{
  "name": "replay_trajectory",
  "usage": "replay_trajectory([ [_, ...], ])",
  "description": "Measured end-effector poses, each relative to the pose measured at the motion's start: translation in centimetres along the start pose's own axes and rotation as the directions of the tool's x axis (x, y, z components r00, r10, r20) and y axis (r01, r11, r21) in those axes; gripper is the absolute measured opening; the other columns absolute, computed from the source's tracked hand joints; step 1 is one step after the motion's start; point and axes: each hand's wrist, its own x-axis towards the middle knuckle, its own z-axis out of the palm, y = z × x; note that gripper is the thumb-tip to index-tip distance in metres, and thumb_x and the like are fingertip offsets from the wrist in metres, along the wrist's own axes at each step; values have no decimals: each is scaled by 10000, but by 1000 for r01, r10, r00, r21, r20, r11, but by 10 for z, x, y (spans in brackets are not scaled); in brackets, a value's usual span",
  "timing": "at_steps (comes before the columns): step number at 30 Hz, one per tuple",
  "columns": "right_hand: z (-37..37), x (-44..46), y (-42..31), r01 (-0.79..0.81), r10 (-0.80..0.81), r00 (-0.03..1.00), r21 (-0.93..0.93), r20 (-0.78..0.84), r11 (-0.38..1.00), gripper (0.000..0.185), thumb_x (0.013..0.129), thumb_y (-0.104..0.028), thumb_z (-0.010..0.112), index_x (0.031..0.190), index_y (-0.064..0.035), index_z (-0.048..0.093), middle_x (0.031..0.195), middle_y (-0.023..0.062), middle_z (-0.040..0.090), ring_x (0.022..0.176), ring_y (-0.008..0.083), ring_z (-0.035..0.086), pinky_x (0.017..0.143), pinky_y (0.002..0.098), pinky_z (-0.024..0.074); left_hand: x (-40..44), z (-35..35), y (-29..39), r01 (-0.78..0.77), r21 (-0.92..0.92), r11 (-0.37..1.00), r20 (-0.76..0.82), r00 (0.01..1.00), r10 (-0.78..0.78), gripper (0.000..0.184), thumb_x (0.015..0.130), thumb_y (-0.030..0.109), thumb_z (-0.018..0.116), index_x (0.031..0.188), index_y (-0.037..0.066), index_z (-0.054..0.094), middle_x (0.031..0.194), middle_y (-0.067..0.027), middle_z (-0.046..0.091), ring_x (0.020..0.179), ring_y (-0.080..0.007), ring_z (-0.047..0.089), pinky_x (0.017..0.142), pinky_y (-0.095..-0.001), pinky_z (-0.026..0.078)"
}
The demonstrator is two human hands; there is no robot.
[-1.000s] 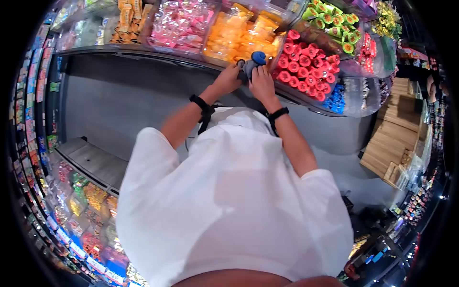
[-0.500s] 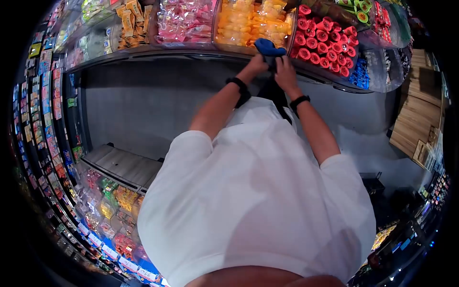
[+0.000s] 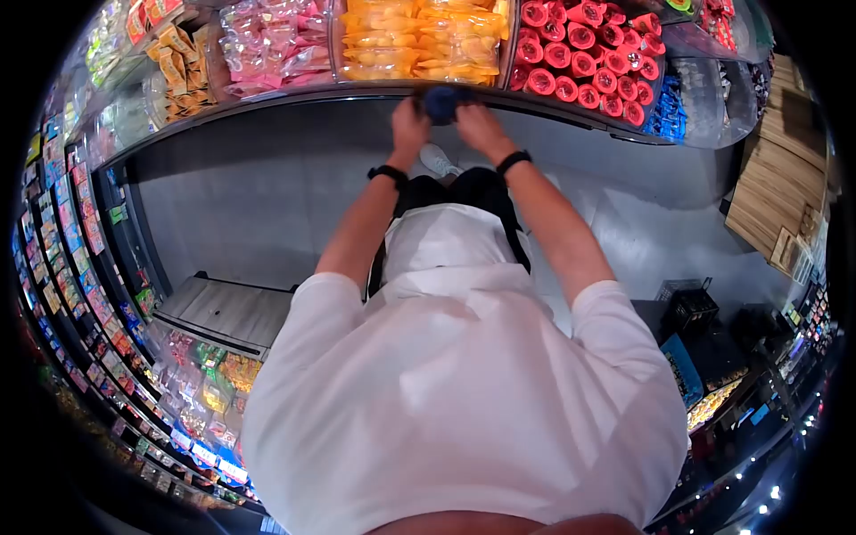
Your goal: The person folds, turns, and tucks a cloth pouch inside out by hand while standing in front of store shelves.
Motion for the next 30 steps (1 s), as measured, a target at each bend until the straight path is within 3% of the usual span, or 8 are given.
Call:
replay_trajectory([
  [7,10,4,-23,-122,128,978,48,-167,991,257,737,-109,575,918,71,607,969,278,603,958,399,578,814,430,510,-1,21,0,337,-66,939,-78,936,-342,254,809,115,643,1005,-36,585,866,-175,648,792,-293,661,709,-355,510],
  [8,7,-6,-16,-139,162,959,113,-230,984,247,729,-84,573,912,81,588,943,285,582,915,428,562,819,470,479,-4,47,-19,532,-424,733,147,839,-524,246,836,127,611,1008,-48,589,830,-115,640,752,-200,640,659,-297,494],
  [11,-12,-39,21,-244,241,959,-5,-147,970,280,690,-91,620,920,65,585,988,276,574,960,405,552,830,459,471,-13,100,15,782,-393,485,464,623,-629,305,877,224,579,1062,-17,563,868,-82,596,711,-166,572,590,-306,481],
  [14,-34,-73,64,-354,342,931,-88,-131,931,312,667,-103,658,931,43,581,1010,237,575,1017,384,524,860,452,450,-32,145,61,837,-516,183,728,541,-422,397,793,239,640,1148,93,538,941,-45,598,829,-207,592,650,-435,499],
  [16,-46,-97,99,-435,419,897,-103,-142,895,299,690,-115,643,938,45,602,1031,217,580,1029,367,529,879,435,450,-42,187,90,797,-603,34,769,593,-238,406,771,269,705,1102,69,579,985,-51,626,849,-196,608,685,-393,505],
  [21,-76,-150,177,-576,551,816,-171,-176,799,284,686,-110,649,931,31,618,1058,227,570,1019,384,538,882,455,459,-61,283,172,899,-435,-50,874,408,-265,335,883,240,625,1125,16,565,1014,-71,644,872,-174,634,728,-314,525],
  [24,-85,-171,206,-489,456,855,-92,-247,867,279,704,-113,645,920,59,600,1055,245,566,996,416,527,898,471,441,-73,325,182,881,-437,-181,899,419,-132,321,911,221,586,1157,19,541,1043,-71,636,896,-167,634,745,-293,534],
  [30,-76,-153,192,-527,498,826,-47,-265,848,331,730,-186,647,936,67,598,1024,272,577,944,428,544,875,466,446,-67,301,150,868,-473,-152,865,424,-269,269,899,161,585,1121,15,545,994,-82,628,879,-181,632,735,-294,545],
])
